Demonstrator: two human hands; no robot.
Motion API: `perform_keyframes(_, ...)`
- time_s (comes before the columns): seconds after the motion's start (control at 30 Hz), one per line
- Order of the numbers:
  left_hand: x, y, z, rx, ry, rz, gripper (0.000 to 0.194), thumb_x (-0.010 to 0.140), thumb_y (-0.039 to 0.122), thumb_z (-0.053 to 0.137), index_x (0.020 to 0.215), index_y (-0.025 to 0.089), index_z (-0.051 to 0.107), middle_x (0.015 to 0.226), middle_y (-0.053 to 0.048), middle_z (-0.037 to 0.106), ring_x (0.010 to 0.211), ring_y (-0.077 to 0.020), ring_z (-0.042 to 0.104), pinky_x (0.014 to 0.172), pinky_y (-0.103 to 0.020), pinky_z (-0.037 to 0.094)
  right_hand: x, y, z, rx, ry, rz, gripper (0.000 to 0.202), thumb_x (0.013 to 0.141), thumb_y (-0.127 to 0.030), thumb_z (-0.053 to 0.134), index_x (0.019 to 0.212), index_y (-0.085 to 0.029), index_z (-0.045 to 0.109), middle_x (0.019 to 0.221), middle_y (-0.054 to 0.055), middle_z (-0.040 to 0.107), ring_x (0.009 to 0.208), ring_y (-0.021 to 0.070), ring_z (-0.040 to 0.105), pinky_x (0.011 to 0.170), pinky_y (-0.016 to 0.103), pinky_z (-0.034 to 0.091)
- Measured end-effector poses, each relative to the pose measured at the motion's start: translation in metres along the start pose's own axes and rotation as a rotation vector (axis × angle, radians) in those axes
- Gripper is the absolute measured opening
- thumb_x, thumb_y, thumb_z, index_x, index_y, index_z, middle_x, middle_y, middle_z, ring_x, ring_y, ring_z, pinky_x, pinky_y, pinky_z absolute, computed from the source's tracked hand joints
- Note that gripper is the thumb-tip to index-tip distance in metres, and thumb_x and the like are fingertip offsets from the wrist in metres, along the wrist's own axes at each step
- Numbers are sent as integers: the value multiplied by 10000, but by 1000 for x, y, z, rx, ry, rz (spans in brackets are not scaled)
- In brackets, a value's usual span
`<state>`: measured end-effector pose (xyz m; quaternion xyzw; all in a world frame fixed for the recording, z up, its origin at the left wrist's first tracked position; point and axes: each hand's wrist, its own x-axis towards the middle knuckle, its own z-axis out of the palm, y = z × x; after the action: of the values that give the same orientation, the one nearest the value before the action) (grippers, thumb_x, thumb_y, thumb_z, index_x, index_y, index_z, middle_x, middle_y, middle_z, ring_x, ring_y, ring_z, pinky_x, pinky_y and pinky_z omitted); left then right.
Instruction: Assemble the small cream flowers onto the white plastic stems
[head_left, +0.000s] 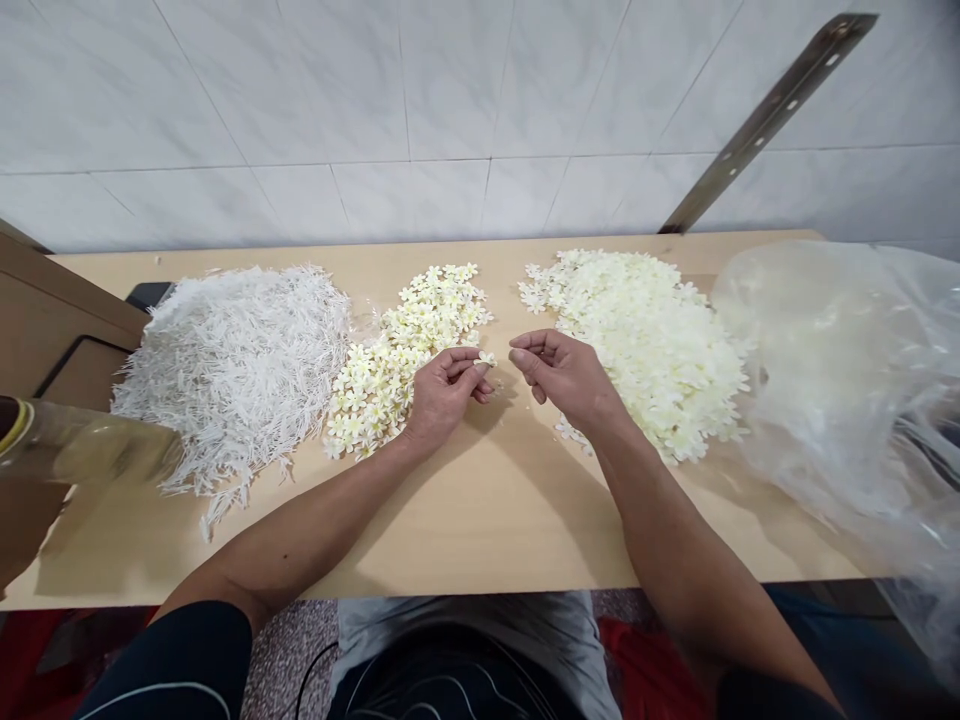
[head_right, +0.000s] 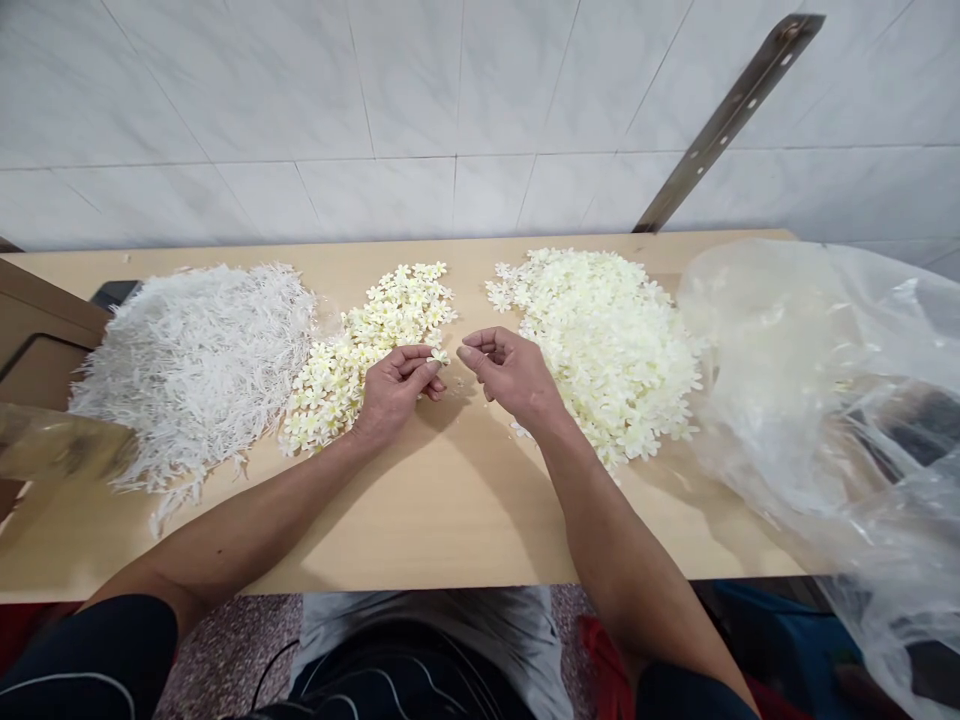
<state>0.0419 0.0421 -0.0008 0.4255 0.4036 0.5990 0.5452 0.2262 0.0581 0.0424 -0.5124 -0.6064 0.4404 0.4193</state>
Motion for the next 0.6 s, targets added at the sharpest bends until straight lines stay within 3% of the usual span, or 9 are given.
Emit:
perform_keyframes(0.07,-1,1,1,-13,-36,-35,451,743,452,873,1006,136,687,689,-35,721,599,-150,688,608,-284,582,-1,0,6,42,-56,29,438,824,-534,806,1061,-176,718,858,45,688,549,109,529,444,258,452)
perform_keyframes(0.17,-2,1,0,-27,-63,-83,434,743,444,878,987,128,707,705,-45,730,600,-140,683,627,-278,579,-1,1,10,87,-169,49,408,813,-543,817,938,-165,727,743,31,670,542,106,517,451,246,440)
perform_keyframes(0.27,-2,2,-1,-37,-79,-127,415,769,467,856,952,121,718,673,-38,710,538,-114,633,582,-253,541,-1,2,12,133,-203,37,395,801,-537,829,863,-170,697,651,0,623,515,104,508,447,246,450)
perform_keyframes(0.37,-1,6,-2,-69,-88,-178,411,782,494,837,890,115,722,655,-34,684,502,-92,582,536,-235,490,-2,3,15,119,-139,-6,397,794,-509,839,971,-184,695,749,14,661,558,129,573,455,268,516)
perform_keyframes(0.5,1,11,-2,-143,-59,-251,409,747,478,864,875,124,705,640,-22,661,523,-86,573,534,-218,454,-6,6,22,-109,26,-201,399,824,-475,813,1108,-207,730,957,78,716,746,194,679,551,305,608)
perform_keyframes(0.6,2,11,-4,-193,-105,-320,397,755,486,849,799,140,660,586,-5,623,471,-71,513,496,-210,401,-7,9,24,-251,26,-336,377,865,-476,778,1144,-223,753,1056,102,724,815,208,704,659,332,642)
